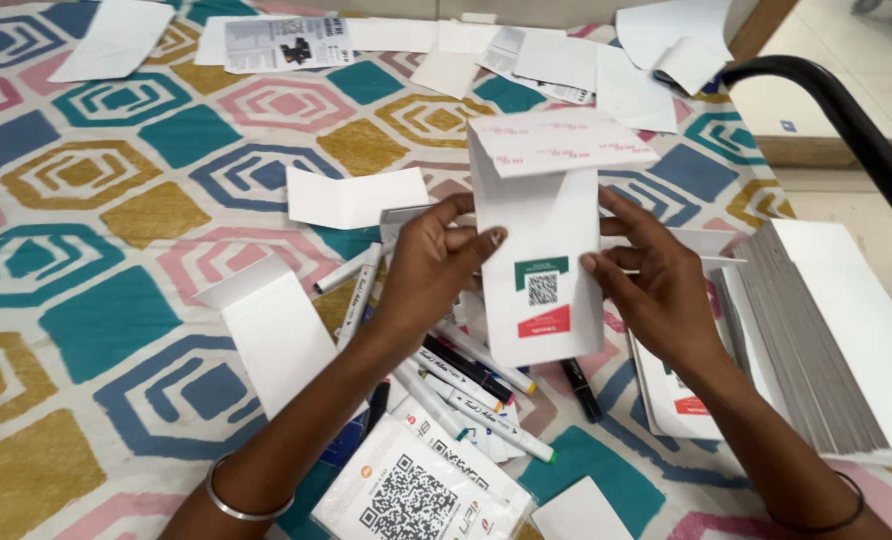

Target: The person assembles a small kit by folding a white paper card into a rectangular box. They then place several markers and small blue and white cards into the box, arranging them neatly.

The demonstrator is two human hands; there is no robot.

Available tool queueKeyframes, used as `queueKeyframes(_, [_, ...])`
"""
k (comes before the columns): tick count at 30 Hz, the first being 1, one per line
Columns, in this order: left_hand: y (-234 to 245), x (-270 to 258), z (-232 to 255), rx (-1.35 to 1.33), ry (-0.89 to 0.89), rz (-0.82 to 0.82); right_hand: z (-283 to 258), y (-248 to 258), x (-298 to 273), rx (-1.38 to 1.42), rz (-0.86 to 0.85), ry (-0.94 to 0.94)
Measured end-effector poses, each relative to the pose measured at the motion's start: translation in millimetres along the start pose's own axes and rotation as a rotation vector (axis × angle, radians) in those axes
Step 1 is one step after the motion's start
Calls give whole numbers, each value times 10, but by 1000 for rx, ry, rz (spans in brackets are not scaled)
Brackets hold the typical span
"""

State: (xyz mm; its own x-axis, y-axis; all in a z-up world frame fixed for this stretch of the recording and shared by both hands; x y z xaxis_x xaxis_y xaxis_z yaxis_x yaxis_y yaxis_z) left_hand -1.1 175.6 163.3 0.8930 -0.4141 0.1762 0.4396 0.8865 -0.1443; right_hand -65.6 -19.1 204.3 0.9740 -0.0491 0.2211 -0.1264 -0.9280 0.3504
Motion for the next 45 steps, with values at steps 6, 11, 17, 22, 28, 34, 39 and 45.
queueKeyframes(6, [-635,-248,-513,-202,45,-57,172,229,-628,-544,-107,78])
queueKeyframes(11, [-1185,-768,-763,-155,171,-120,377,207,-1328,-580,-91,32])
queueKeyframes(17, [-1567,-940,-794,-340,233,-354,351,505,-1661,-572,73,28])
queueKeyframes(22, [-1410,-271,-838,161,-96,-329,613,994,-1651,-785,215,-354])
queueKeyframes(28, [-1309,849,-1201,622,-381,-46,821,1004,-1368,-991,79,-368])
queueKeyframes(34, [-1555,1213,-1819,536,-252,-85,999,889,-1144,-1064,17,-300])
queueKeyframes(39, [-1510,1121,-1787,594,-263,-23,1145,811,-1024,-1154,-67,-378])
queueKeyframes(45, [-1509,1119,-1747,505,-274,-61,1186,763,-972,-1221,-109,-374])
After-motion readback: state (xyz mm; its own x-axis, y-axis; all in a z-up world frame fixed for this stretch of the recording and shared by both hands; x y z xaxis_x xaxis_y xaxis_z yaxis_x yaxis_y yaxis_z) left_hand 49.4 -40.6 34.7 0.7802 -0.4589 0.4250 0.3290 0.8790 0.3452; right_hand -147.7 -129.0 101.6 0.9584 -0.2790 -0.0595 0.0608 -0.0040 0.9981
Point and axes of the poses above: each hand's wrist, its own x-axis towards the middle knuckle, its own y-axis out of the back of the hand, z = x × y, the point moved 8 cm from there along x, towards the middle knuckle, and after that the axes turned 8 degrees about x, right-handed, at the moved point
